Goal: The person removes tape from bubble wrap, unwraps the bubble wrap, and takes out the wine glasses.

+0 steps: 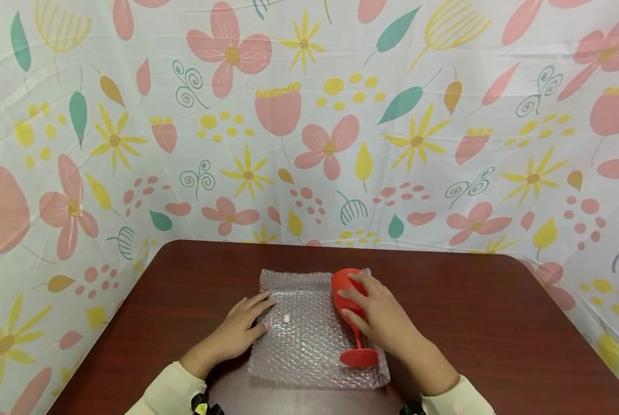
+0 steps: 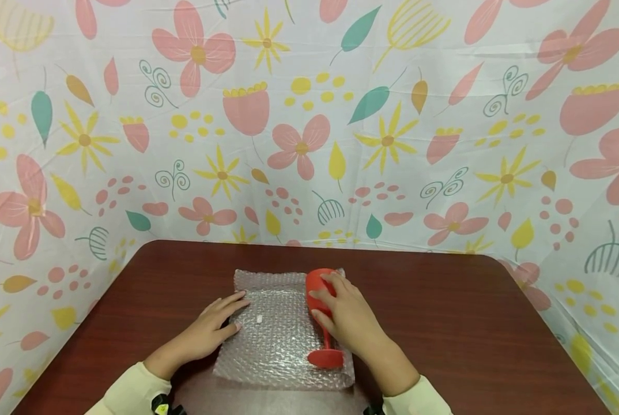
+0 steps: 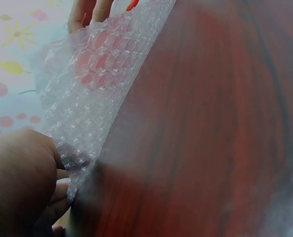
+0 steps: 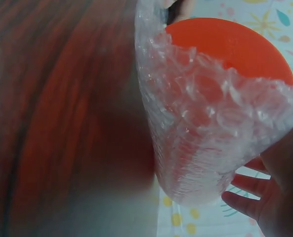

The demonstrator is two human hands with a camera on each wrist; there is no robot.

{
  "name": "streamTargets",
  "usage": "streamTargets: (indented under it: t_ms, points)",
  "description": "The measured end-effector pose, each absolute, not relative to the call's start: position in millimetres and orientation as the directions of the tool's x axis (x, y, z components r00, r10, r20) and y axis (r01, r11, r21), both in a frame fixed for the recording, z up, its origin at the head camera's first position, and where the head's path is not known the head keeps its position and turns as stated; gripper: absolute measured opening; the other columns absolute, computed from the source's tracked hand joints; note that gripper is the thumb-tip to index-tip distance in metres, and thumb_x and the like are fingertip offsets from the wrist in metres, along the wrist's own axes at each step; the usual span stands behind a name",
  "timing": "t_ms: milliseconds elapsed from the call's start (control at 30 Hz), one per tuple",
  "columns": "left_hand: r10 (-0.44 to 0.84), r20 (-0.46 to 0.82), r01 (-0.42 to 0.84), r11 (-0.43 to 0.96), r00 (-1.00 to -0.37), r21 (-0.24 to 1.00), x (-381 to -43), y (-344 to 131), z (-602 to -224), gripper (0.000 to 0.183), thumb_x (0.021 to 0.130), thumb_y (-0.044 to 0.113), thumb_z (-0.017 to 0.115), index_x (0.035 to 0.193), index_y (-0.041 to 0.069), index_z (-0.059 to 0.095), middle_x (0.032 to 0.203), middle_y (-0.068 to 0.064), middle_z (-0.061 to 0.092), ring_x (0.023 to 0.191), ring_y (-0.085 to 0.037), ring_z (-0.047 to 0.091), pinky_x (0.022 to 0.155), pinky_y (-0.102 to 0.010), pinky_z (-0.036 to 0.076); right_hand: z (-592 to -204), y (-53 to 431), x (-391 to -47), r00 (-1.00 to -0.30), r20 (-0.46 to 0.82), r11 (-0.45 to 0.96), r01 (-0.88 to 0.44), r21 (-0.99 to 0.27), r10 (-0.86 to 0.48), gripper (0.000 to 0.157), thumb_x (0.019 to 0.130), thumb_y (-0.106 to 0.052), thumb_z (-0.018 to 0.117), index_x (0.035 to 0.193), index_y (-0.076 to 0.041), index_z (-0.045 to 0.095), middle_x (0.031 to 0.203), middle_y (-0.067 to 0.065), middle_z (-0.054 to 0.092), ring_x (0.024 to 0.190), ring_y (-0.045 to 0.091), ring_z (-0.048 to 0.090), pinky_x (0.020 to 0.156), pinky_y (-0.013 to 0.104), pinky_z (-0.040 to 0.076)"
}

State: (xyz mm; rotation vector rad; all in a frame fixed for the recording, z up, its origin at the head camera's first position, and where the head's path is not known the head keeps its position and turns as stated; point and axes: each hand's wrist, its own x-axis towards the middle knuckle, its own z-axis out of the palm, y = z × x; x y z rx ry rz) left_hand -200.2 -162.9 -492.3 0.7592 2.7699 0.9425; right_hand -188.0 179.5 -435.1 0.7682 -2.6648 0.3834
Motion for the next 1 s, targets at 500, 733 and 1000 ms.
streamTargets:
  t_ms: [500,733,1000]
  points:
    - [0.463,0.058,0.401,0.690,-0.884,0.602,-199.5,-171.1,-491.8,0.051,0.103,0.021,0.054,0.153,0.012,0.044,0.166,-0.011,0.029,0.153,-0.040,0.025,0.121,-0.066,0.011,-434.6,180.2,-187.8,-0.835,0.334,0.839,-0.513,-0.181,-0.438,0.047,0.088,-0.034,0.078,0.133,-0.023,0.067,0.143,0.012,0.056,0.142,0.045,0.044,0.112,0.060,0.040]
    - [0.438,0.036,0.364,0.697,-0.898,0.617,-199.7,-171.2,-490.1,0.051,0.102,0.019,0.056,0.152,0.013,0.046,0.166,-0.009,0.029,0.153,-0.042,0.022,0.121,-0.066,0.011,-437.3,185.4,-187.2,-0.834,0.350,0.840,-0.509,-0.189,-0.427,0.044,0.089,-0.031,0.078,0.130,-0.020,0.069,0.143,0.014,0.054,0.140,0.045,0.044,0.111,0.060,0.041]
    - [0.434,0.035,0.359,0.692,-0.900,0.626,-200.0,-171.6,-491.1,0.051,0.102,0.019,0.055,0.152,0.013,0.045,0.167,-0.007,0.029,0.154,-0.041,0.021,0.121,-0.067,0.011,-436.1,189.1,-187.4,-0.833,0.359,0.841,-0.506,-0.190,-0.421,0.048,0.085,-0.032,0.081,0.128,-0.015,0.068,0.145,0.013,0.053,0.135,0.041,0.050,0.107,0.058,0.045]
